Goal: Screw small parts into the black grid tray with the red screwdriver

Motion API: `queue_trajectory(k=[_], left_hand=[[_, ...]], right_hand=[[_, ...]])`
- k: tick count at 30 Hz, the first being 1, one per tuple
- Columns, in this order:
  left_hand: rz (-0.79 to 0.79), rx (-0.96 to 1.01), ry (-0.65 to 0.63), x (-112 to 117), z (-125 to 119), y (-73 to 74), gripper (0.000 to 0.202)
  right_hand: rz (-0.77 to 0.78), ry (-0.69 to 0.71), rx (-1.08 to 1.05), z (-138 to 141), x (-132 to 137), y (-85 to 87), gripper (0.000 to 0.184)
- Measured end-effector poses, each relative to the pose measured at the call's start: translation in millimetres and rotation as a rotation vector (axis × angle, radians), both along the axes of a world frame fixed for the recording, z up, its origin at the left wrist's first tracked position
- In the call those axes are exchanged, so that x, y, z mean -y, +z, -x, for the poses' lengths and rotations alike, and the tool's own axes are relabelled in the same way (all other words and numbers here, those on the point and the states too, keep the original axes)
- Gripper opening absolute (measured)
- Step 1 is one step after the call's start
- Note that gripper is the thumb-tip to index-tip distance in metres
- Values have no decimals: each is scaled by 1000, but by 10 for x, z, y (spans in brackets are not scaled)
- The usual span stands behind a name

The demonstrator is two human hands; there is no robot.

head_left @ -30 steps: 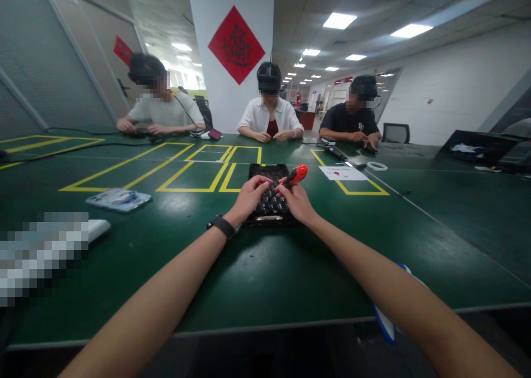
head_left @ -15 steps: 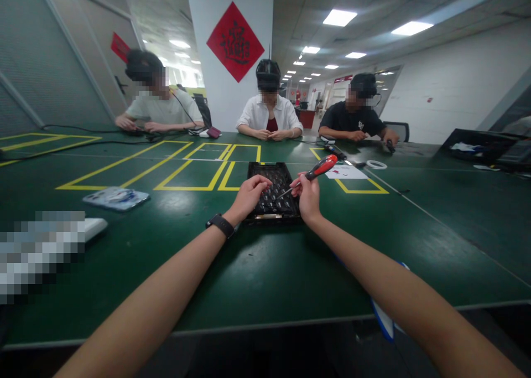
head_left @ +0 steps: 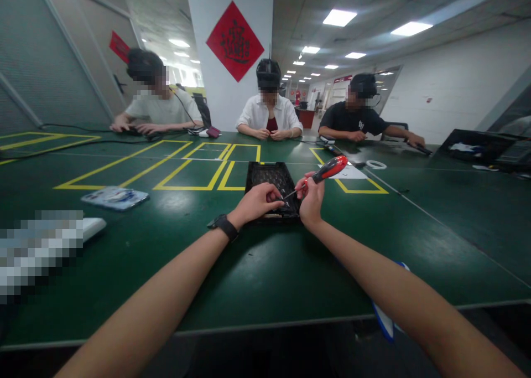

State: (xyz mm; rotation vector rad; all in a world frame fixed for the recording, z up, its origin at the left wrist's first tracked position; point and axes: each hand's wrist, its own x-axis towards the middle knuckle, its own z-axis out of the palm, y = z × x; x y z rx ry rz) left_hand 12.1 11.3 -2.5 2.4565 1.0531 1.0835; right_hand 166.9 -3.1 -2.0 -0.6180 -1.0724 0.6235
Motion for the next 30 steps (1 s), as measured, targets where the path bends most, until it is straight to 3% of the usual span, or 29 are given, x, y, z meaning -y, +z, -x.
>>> queue_trajectory(k=[12, 23, 30], left_hand=[[73, 34, -38, -93, 20, -102, 21], [116, 90, -35, -67, 22, -77, 23], [196, 110, -51, -62, 21, -71, 26]], right_hand=[[27, 36, -103, -33, -100, -24, 14], [53, 147, -31, -20, -90, -7, 16], [23, 106, -9, -15, -84, -15, 20]])
